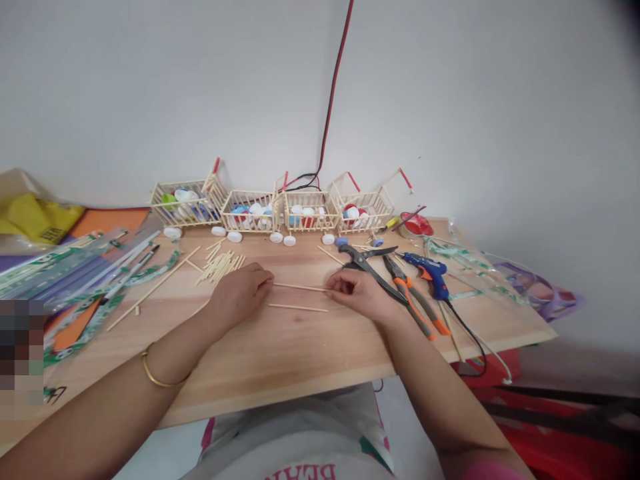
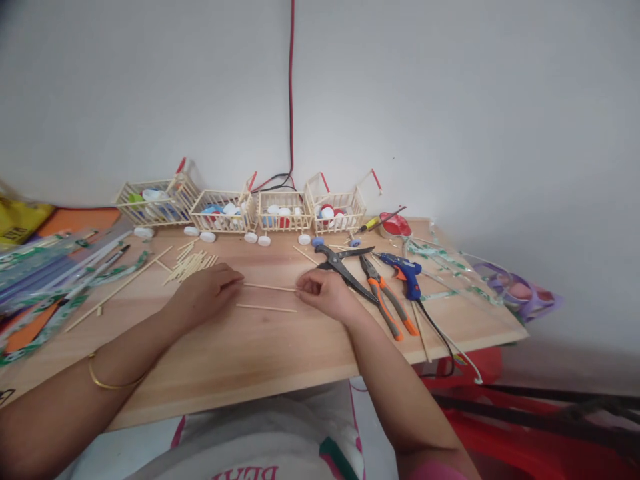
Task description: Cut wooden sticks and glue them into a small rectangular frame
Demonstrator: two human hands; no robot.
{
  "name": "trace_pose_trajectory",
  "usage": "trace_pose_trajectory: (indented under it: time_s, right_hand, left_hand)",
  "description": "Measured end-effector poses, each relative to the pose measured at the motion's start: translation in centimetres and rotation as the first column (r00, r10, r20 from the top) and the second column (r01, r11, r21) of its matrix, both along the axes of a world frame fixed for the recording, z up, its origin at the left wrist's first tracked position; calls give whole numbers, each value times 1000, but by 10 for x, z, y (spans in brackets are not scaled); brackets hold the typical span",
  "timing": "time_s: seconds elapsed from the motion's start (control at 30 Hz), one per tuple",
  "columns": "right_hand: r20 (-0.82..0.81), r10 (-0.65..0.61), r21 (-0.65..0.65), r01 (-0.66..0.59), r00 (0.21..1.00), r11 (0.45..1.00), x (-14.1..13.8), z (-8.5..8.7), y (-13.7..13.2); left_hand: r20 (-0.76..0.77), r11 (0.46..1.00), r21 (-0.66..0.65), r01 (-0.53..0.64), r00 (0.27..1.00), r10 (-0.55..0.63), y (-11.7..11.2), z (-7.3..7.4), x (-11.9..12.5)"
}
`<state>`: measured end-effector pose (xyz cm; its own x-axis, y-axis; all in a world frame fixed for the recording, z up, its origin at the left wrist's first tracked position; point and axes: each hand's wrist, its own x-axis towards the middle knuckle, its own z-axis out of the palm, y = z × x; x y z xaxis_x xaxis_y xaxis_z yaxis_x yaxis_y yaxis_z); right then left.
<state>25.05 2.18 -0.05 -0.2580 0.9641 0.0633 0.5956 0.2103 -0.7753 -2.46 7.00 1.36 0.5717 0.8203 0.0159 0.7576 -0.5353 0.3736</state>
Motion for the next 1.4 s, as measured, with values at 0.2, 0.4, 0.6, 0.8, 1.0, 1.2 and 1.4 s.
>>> trace_pose_trajectory:
  time_s: [0.2, 0.4, 0.6, 0.8, 1.0, 1.2, 1.4]
  right_hand:
    - [73, 19, 13, -20, 997, 1000, 1, -2, 0]
    - [155, 1, 37, -7, 988, 999, -3, -4, 1]
    - [191, -25, 47, 16, 981, 999, -6, -3, 2]
    - [186, -42, 63, 30, 982, 998, -5, -6, 3]
    - [193, -44, 55, 33, 980, 998, -5, -6, 4]
    - [141, 3, 28, -7, 990, 1000, -3, 1, 1]
    - [123, 138, -81, -129, 983, 988, 2, 15, -8]
  left_hand:
    - [-62, 999, 26, 18, 998, -17, -1, -3, 4]
    - [-99, 999, 35, 13, 995, -10, -1, -2, 7]
    - [-110, 998, 64, 7, 994, 0, -1, -2, 9]
    - [-103, 995, 103, 2, 995, 9, 1, -5, 10]
    - [-109, 995, 101, -1, 994, 12, 1, -5, 10]
    - [-35, 998, 59, -3, 999, 5, 3, -2, 5]
    - [34, 994, -99, 38, 999, -35, 2, 11, -5]
